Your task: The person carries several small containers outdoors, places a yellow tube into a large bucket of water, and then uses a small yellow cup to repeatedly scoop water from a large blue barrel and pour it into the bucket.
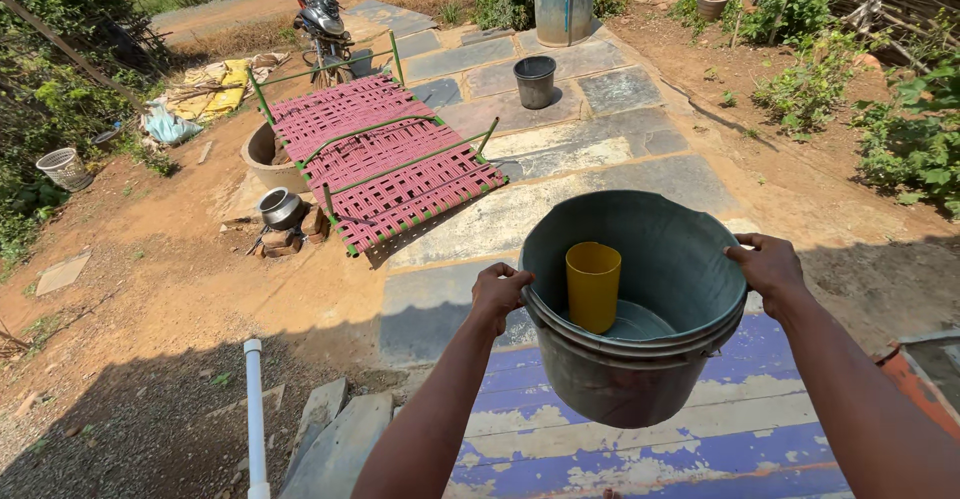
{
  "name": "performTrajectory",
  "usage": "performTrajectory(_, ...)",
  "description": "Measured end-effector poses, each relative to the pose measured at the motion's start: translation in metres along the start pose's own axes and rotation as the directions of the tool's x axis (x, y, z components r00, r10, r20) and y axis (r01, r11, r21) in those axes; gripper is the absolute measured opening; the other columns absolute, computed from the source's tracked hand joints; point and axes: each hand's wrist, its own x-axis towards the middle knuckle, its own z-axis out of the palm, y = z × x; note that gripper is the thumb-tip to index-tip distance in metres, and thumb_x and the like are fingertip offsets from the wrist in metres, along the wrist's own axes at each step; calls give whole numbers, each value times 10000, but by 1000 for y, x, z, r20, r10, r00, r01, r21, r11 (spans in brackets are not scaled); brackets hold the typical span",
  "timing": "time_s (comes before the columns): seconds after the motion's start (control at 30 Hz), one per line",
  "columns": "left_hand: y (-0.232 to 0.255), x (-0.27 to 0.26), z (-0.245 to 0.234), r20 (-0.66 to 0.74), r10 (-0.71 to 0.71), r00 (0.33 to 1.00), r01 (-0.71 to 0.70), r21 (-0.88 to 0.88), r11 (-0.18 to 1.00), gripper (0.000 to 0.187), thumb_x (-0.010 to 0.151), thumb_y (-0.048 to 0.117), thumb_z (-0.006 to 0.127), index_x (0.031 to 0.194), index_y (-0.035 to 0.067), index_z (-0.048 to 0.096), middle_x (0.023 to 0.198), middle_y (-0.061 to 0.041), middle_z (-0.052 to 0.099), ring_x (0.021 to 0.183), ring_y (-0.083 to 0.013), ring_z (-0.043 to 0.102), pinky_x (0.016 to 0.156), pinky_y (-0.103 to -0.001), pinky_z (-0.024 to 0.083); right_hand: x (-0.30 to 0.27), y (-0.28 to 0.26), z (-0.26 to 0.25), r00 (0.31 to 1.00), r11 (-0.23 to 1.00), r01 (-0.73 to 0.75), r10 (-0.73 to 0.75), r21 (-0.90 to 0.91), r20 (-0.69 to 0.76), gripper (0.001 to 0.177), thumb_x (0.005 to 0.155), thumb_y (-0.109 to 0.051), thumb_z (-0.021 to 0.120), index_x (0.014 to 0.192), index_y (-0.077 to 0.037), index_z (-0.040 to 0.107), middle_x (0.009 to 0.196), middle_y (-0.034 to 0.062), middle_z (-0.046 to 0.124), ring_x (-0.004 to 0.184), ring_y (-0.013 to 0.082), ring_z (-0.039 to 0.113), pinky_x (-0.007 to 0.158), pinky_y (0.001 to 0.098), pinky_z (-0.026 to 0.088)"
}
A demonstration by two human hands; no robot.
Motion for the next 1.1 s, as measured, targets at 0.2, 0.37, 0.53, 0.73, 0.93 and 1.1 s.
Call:
performTrajectory(0.2, 11, 66, 39, 43, 12, 999, -10, -43, 999, 244, 787, 160, 820, 785, 27, 615, 692, -75, 623, 576, -164, 612, 581, -326, 579, 69, 5, 3, 998, 997, -64, 63, 32, 13, 411, 949, -91, 697, 1341, 26, 659, 997, 215, 751, 718, 252, 696, 601, 422, 541)
performTrajectory(0.37, 24, 109, 71, 57, 27, 998, -23, -82, 996, 230, 774, 115, 813, 776, 29, 600, 687, -70, 624, 569, -149, 600, 582, -316, 587, 117, -2, 1, 998, 998, -67, 67, 21, -6, 416, 941, -81, 696, 1348, -4, 667, 985, 178, 747, 728, 218, 697, 611, 392, 553)
performTrajectory(0.53, 41, 131, 85, 30, 4, 1000, -2, -56, 998, 227, 779, 126, 806, 775, 21, 605, 689, -86, 636, 565, -164, 616, 576, -327, 571, 155, -10, -1, 999, 999, -34, 34, -28, -10, 408, 941, -86, 717, 1342, -16, 691, 920, 188, 717, 699, 223, 647, 590, 409, 515)
performTrajectory(0.73, 53, 164, 103, 60, 36, 998, -31, -83, 996, 215, 794, 119, 797, 782, 7, 614, 714, -95, 651, 585, -162, 636, 590, -321, 599, 181, -8, -2, 998, 998, -58, 59, 23, -37, 381, 933, -91, 714, 1304, -5, 697, 947, 163, 739, 707, 218, 680, 594, 404, 539)
performTrajectory(0.93, 65, 195, 124, 107, 42, 993, -33, -84, 996, 196, 811, 122, 787, 796, 2, 633, 733, -106, 662, 604, -176, 652, 608, -325, 610, 210, -2, -11, 995, 997, -65, 68, 42, -76, 349, 941, -97, 722, 1273, 13, 714, 969, 175, 751, 690, 219, 675, 586, 392, 530)
performTrajectory(1.1, 73, 217, 139, 140, 55, 989, -44, -75, 996, 195, 815, 125, 781, 804, -4, 636, 740, -111, 678, 629, -190, 686, 627, -327, 634, 233, -2, -11, 990, 996, -59, 68, 74, -124, 334, 941, -90, 720, 1255, 23, 715, 969, 177, 748, 682, 207, 672, 568, 374, 522)
